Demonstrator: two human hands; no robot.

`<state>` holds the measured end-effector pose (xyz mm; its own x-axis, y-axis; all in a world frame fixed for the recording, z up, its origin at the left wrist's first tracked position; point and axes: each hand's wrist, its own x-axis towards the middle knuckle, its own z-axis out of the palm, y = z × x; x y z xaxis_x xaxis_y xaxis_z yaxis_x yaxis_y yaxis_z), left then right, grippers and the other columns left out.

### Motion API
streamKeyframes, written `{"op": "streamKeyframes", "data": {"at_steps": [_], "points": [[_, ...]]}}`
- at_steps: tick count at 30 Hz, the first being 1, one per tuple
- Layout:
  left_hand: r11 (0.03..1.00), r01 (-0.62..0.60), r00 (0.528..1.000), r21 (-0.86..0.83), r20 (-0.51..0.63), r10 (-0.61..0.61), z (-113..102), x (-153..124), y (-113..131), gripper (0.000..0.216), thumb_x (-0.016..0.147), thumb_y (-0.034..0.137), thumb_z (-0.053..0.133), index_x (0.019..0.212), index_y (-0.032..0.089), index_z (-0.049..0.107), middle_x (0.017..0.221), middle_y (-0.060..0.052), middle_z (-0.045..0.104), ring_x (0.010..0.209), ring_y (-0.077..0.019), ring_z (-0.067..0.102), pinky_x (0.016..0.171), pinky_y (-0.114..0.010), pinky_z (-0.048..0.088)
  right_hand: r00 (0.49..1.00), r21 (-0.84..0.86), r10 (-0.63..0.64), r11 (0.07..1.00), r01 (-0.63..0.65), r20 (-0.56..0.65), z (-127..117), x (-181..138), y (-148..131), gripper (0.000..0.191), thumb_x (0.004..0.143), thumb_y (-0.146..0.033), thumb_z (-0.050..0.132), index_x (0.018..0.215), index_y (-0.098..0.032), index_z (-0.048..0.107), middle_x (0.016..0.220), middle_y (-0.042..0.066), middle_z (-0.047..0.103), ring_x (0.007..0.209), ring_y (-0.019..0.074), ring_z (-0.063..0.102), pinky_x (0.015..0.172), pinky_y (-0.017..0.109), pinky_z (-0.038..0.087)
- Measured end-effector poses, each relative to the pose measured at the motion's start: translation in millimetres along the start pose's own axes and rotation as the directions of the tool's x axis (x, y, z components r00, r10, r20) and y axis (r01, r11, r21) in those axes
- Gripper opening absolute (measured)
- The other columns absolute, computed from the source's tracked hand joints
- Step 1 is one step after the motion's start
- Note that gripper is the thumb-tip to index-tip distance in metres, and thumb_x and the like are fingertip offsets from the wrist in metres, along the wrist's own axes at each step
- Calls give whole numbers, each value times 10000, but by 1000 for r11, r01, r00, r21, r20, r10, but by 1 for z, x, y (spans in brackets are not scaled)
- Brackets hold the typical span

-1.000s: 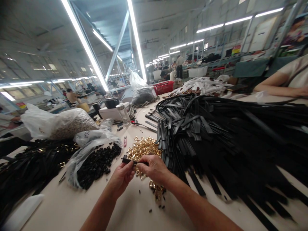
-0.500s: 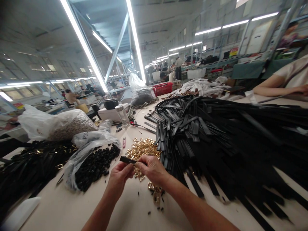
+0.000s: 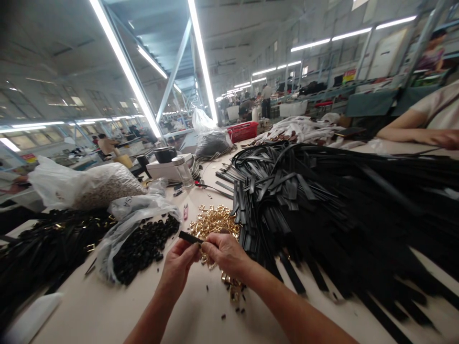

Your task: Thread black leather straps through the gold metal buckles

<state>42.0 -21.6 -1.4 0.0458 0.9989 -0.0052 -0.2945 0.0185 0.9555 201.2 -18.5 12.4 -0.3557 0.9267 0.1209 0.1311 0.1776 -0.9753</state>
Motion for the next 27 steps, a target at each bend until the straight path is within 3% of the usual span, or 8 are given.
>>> {"op": "streamKeyframes", "data": {"at_steps": [4,11,27], "points": [[1000,-2,1000,-15,-5,2,1,-1,1,246,707,280,745,897,146,666,747,-6,658,552,-70,527,527,-188,434,999,-26,27,999,-26,23,0,-2,-4,289,875,-402,491,725,-167,567,594,-31,539,439,78,456,416,187,349],[999,20,997,33,-79,-17,-3,2,2,283,707,371,735,840,131,666,698,-28,683,549,-100,596,530,-203,489,995,-263,-85,962,69,-52,-4,1,1,245,858,-292,518,654,-163,557,587,-39,506,562,86,441,528,200,318],[972,-84,996,218,-4,87,-3,0,-2,240,762,377,681,815,144,669,649,-5,634,563,-109,557,550,-224,490,997,-267,3,963,-24,-76,-10,4,5,250,820,-319,556,628,-163,599,549,-35,550,527,89,473,493,190,308]]}}
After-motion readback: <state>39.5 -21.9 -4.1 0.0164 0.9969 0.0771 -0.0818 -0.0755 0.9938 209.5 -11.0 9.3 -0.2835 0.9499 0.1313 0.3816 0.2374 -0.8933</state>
